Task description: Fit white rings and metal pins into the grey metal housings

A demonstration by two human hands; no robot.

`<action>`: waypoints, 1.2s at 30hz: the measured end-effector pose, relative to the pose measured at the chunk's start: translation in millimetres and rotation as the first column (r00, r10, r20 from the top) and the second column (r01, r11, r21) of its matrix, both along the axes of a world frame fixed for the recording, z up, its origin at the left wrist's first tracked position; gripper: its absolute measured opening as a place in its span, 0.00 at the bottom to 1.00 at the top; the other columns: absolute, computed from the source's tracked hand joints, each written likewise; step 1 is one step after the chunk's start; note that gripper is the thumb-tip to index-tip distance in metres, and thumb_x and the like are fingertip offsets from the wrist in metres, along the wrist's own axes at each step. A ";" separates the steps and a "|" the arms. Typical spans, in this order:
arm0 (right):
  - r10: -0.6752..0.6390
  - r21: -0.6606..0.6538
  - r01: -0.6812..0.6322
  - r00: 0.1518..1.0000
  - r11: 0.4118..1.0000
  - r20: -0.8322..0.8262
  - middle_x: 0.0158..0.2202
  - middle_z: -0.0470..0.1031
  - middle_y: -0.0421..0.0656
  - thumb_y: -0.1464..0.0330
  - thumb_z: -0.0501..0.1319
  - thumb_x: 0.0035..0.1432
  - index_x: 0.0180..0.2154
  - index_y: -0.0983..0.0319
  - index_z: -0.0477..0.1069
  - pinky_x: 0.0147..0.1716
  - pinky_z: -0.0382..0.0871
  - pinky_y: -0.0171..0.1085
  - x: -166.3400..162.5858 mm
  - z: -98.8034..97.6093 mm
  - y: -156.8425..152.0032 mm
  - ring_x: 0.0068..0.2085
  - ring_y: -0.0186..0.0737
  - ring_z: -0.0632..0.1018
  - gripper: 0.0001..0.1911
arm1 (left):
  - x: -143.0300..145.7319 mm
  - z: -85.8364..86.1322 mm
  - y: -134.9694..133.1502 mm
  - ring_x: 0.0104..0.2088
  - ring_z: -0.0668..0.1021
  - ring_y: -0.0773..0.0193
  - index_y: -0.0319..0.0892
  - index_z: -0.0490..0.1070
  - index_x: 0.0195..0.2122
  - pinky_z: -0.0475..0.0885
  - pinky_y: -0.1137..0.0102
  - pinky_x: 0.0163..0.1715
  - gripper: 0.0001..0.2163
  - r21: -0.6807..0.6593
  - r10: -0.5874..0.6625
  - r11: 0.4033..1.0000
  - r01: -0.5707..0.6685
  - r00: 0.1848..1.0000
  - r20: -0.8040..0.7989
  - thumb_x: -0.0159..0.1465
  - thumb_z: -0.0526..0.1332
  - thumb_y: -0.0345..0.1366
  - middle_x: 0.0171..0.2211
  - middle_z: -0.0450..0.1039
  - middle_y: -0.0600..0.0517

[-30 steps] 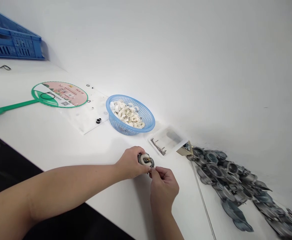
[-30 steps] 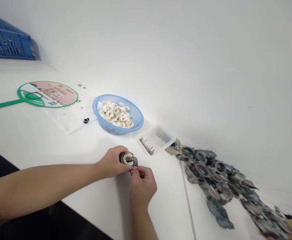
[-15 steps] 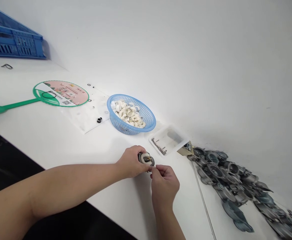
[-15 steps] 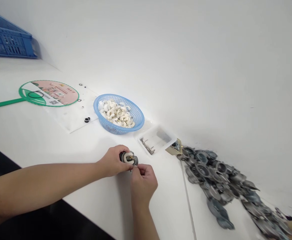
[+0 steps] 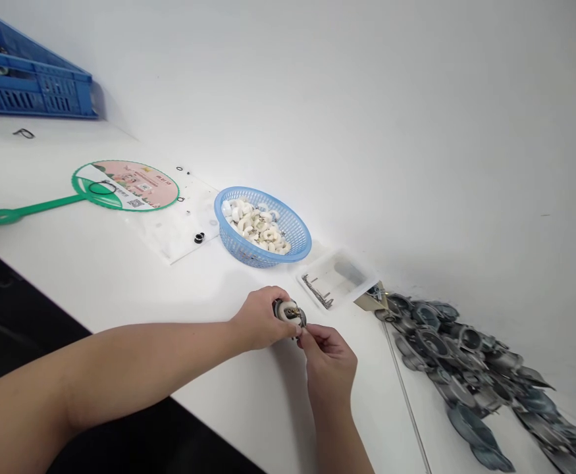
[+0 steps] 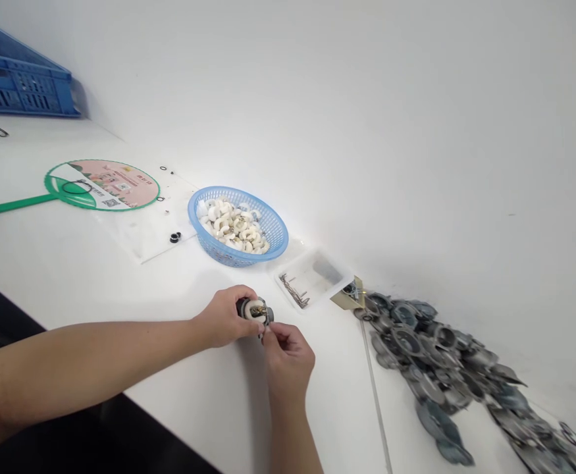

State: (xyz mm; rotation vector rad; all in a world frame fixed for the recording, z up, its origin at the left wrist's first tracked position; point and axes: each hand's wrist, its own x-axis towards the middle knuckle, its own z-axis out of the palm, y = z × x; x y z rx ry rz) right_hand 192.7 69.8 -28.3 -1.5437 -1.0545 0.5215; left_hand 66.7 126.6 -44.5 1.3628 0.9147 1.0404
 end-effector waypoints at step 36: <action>0.007 0.009 -0.007 1.000 1.000 -0.025 0.24 0.76 0.43 0.62 0.69 0.38 0.26 0.65 0.75 0.30 0.74 0.40 8.4 -14.6 5.9 0.27 0.41 0.76 0.13 | -1.5 2.3 2.5 0.27 0.69 0.69 0.42 0.67 0.30 0.67 0.74 0.25 0.13 0.050 0.005 0.999 -0.003 0.998 -0.058 0.45 0.66 0.38 0.27 0.69 0.55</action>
